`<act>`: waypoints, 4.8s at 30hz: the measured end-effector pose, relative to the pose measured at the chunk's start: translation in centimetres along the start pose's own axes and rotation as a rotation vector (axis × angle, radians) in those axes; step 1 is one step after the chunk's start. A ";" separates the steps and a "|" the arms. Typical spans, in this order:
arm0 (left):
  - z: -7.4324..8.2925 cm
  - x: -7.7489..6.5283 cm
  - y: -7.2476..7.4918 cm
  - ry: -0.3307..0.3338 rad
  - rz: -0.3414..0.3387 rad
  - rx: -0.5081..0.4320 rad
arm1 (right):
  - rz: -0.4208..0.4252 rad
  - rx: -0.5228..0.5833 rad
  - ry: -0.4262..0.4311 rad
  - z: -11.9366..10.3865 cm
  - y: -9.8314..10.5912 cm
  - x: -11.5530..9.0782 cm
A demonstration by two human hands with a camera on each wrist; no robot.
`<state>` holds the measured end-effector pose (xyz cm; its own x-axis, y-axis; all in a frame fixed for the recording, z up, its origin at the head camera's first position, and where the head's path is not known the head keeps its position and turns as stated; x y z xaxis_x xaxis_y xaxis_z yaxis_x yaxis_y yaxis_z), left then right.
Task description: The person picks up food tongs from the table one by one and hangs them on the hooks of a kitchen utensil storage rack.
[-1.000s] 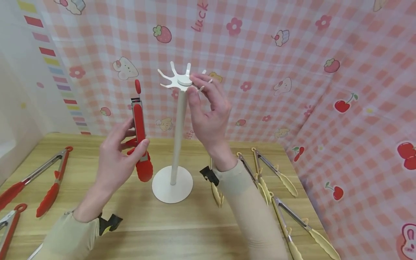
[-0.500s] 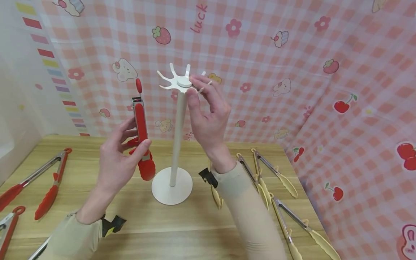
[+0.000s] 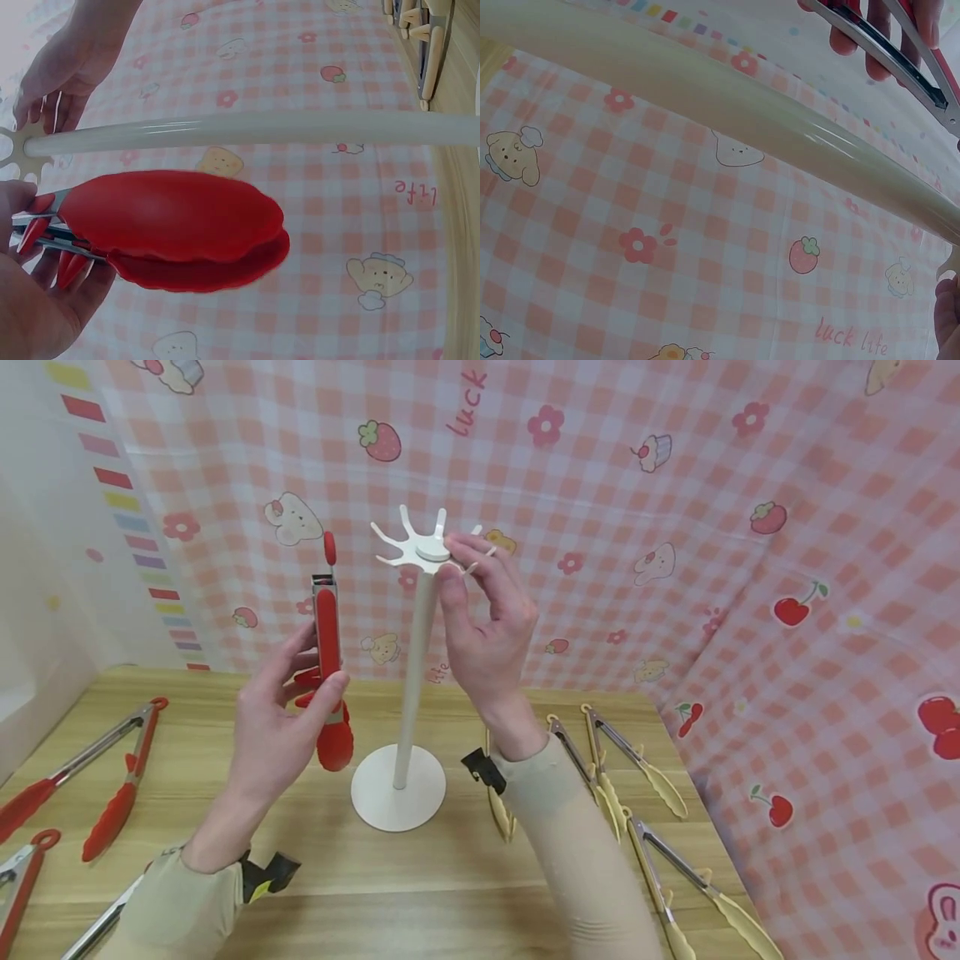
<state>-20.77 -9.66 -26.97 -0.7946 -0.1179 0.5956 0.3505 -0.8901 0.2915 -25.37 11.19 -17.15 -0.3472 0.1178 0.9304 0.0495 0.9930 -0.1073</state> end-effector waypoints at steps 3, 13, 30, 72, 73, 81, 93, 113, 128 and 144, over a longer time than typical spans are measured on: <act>0.2 0.1 0.0 -0.007 -0.007 -0.003 | 0.001 -0.007 -0.004 0.0 0.0 0.0; 0.0 0.4 -0.2 0.011 -0.014 -0.016 | -0.006 0.001 -0.005 -0.1 0.0 0.0; 0.2 1.2 -0.6 -0.011 -0.016 0.002 | -0.009 0.006 -0.002 -0.2 -0.1 0.1; 0.5 2.6 -1.7 -0.025 -0.086 -0.063 | -0.009 -0.009 0.006 -0.1 0.1 0.0; 0.5 2.6 -1.7 -0.026 -0.086 -0.065 | -0.009 -0.009 0.007 -0.1 0.1 0.0; 0.4 2.7 -2.1 -0.021 -0.119 -0.055 | -0.007 -0.014 0.004 -0.1 0.1 -0.1; 0.3 2.6 -2.3 -0.025 -0.113 -0.070 | -0.005 -0.013 0.006 -0.2 0.1 -0.1; -0.4 2.1 -3.9 -0.055 -0.141 -0.101 | 0.013 -0.031 0.000 -0.1 0.5 -0.2; -1.1 1.8 -4.9 0.014 -0.146 -0.168 | 0.001 -0.041 0.010 -0.2 0.1 -0.1; -1.3 1.0 -5.4 0.032 -0.141 -0.168 | -0.025 -0.032 0.000 0.0 -0.2 -0.6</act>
<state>-24.10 -5.51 -28.98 -0.8460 0.0011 0.5331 0.1496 -0.9593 0.2393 -25.20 10.87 -17.73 -0.3488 0.0932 0.9325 0.0708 0.9948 -0.0730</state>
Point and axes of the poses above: each hand's wrist, its own x-axis towards the middle knuckle, its own y-axis out of the back of the hand, z = x × y, the point moved 8 cm from there along x, towards the middle knuckle, and after that the axes turned 6 degrees about x, right-handed, at the moved point
